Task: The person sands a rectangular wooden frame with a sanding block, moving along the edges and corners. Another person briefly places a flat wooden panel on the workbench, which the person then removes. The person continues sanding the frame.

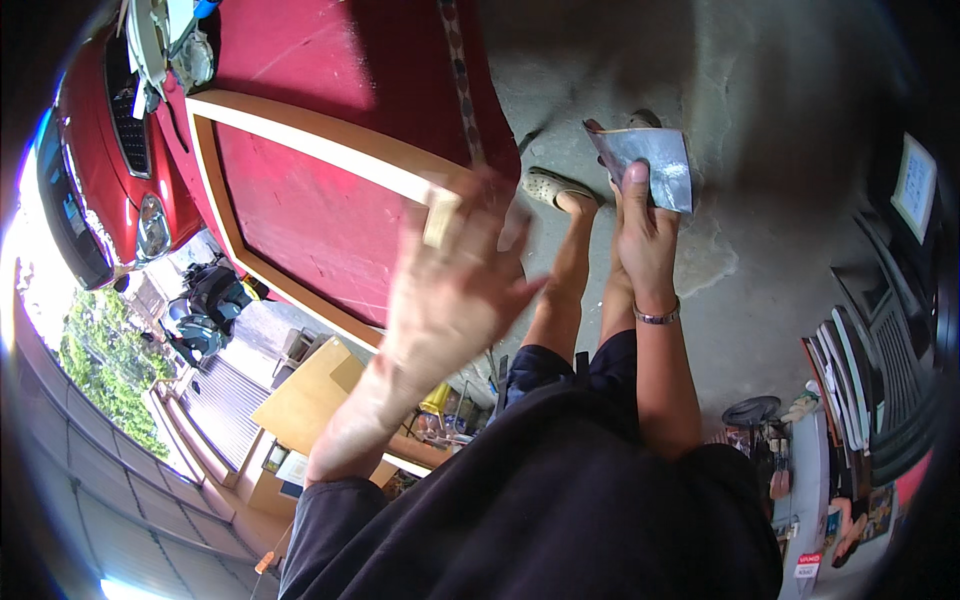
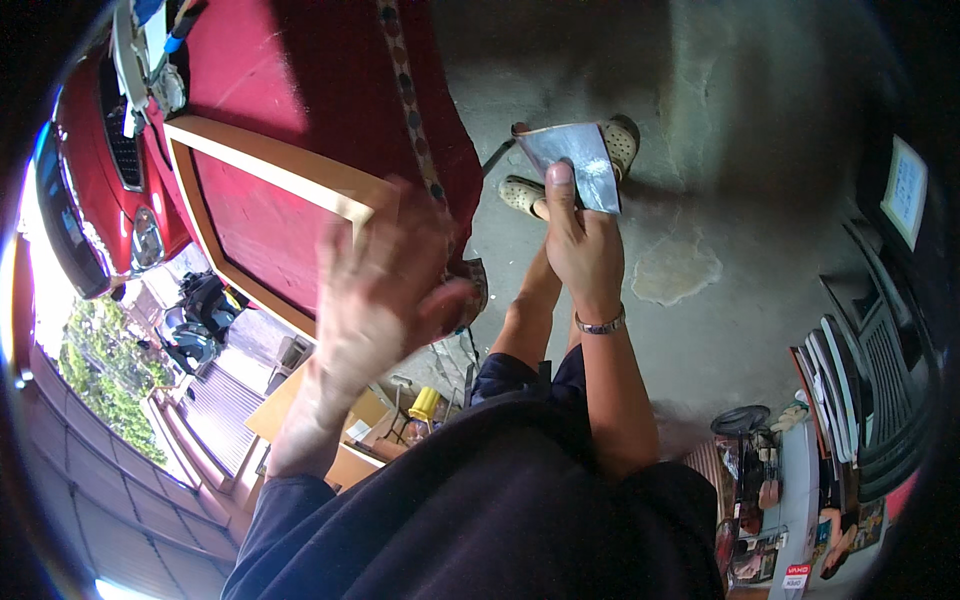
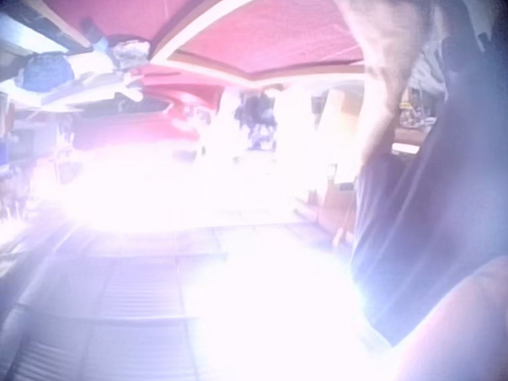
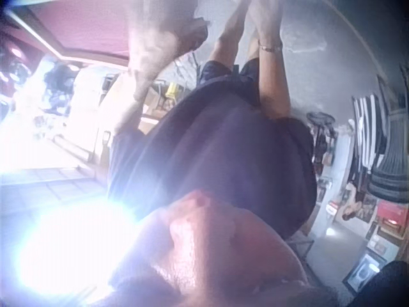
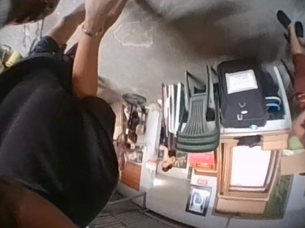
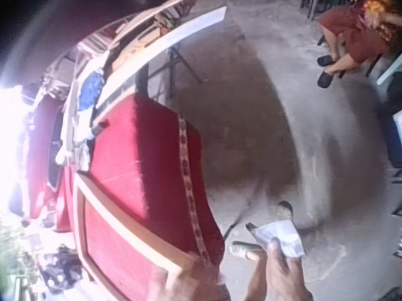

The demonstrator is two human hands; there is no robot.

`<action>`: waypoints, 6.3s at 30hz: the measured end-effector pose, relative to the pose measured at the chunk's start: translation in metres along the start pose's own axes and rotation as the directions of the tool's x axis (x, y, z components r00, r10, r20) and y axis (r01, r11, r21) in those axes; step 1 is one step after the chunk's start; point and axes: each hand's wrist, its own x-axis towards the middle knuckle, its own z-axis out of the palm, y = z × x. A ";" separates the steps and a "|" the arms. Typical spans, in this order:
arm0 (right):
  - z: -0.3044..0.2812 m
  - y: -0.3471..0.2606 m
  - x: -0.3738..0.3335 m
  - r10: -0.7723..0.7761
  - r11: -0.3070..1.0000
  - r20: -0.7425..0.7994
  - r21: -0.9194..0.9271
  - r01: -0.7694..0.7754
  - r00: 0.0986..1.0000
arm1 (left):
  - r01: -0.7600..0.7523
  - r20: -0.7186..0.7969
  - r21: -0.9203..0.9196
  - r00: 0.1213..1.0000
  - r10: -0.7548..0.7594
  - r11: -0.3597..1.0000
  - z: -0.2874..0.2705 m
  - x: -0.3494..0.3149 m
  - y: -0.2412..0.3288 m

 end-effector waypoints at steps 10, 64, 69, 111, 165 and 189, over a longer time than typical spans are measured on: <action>0.031 -0.015 -0.048 -0.206 0.950 0.013 0.241 0.197 0.978 | -0.379 -0.033 -0.516 0.905 0.423 0.769 -0.037 0.008 -0.067; 0.115 -0.054 -0.097 -0.301 0.954 0.120 0.047 0.298 0.946 | 0.034 -0.700 -0.229 0.689 -0.189 0.973 0.061 0.023 -0.166; 0.099 -0.078 -0.089 -0.369 0.929 0.019 -0.012 0.369 0.929 | 0.034 -0.693 -0.255 0.690 -0.207 0.966 0.063 0.025 -0.159; 0.018 -0.085 0.016 -0.447 0.889 0.528 0.169 0.426 0.722 | -0.021 -0.624 -0.307 0.760 -0.184 0.952 0.026 -0.007 -0.116; 0.036 -0.071 0.032 -0.629 0.749 0.593 0.290 0.595 0.503 | 0.000 -0.648 -0.226 0.747 -0.150 0.974 0.072 0.006 -0.156; 0.067 -0.061 -0.068 -0.339 0.940 0.022 -0.026 0.340 0.940 | -0.017 -0.525 -0.198 0.846 -0.092 0.980 0.013 0.006 -0.114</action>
